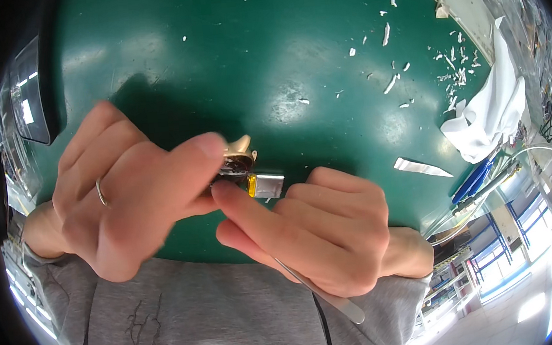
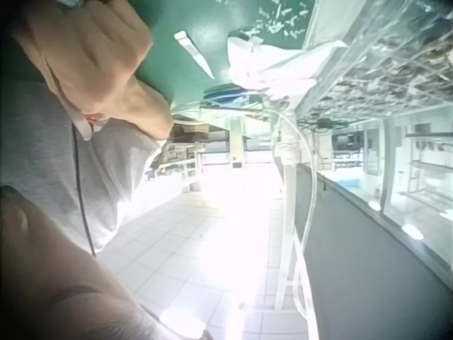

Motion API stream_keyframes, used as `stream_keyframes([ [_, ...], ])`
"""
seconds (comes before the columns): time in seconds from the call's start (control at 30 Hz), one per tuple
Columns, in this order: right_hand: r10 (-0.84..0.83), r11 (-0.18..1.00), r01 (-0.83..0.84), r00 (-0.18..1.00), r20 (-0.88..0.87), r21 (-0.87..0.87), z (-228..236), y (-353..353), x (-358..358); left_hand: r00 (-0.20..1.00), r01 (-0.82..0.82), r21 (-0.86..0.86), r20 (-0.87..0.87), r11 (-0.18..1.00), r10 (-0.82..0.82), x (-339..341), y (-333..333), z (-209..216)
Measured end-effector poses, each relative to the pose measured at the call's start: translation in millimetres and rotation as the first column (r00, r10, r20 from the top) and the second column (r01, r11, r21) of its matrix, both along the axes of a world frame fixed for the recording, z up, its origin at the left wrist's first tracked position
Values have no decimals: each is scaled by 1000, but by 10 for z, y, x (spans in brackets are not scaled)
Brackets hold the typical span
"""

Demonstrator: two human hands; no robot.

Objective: Using tweezers to assemble internal components, including a circuit board and battery, into a small electronic device housing.

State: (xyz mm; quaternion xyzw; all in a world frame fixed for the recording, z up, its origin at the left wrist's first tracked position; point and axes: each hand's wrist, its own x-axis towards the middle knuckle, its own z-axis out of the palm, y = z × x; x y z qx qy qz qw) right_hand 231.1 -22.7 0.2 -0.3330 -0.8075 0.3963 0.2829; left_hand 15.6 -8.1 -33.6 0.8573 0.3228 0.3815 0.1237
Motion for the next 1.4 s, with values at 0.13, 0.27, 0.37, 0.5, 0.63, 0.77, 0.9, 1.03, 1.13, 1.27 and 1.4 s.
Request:
stream_keyframes([
  [0.13,-75,997,76,995,-57,11,-90,-109,-29,992,27,-68,-121,997,-35,-67,-10,167],
  [0.27,-105,994,106,991,-79,8,-103,-124,-13,985,56,-162,-155,985,-81,-78,67,210],
  [0.37,-82,995,84,996,-36,50,-58,-125,42,992,120,-234,-17,965,-127,-94,90,203],
  [0.5,-29,997,30,999,-22,72,-119,-70,122,975,184,-301,-63,936,-212,-128,114,187],
  [0.63,8,999,-7,1000,-10,36,-70,-29,122,972,235,-242,67,941,-226,-187,44,91],
  [0.77,-11,1000,11,1000,-10,17,-14,-24,109,978,195,-170,114,966,-178,-189,40,59],
  [0.9,-65,997,65,998,-5,46,-7,-28,95,980,201,-206,57,958,-193,-220,66,145],
  [1.03,-101,995,102,994,-40,21,-40,1,42,981,193,-197,26,961,-192,-241,46,125],
  [1.13,-111,992,109,993,-43,-65,-13,40,49,982,188,-188,21,964,-188,-238,42,109],
  [1.27,-43,985,62,992,-116,158,-225,-9,110,984,173,-178,-4,969,-176,-255,61,168],
  [1.4,-164,986,165,983,-87,8,-14,112,-34,983,182,-192,29,964,-180,-178,18,105],
])
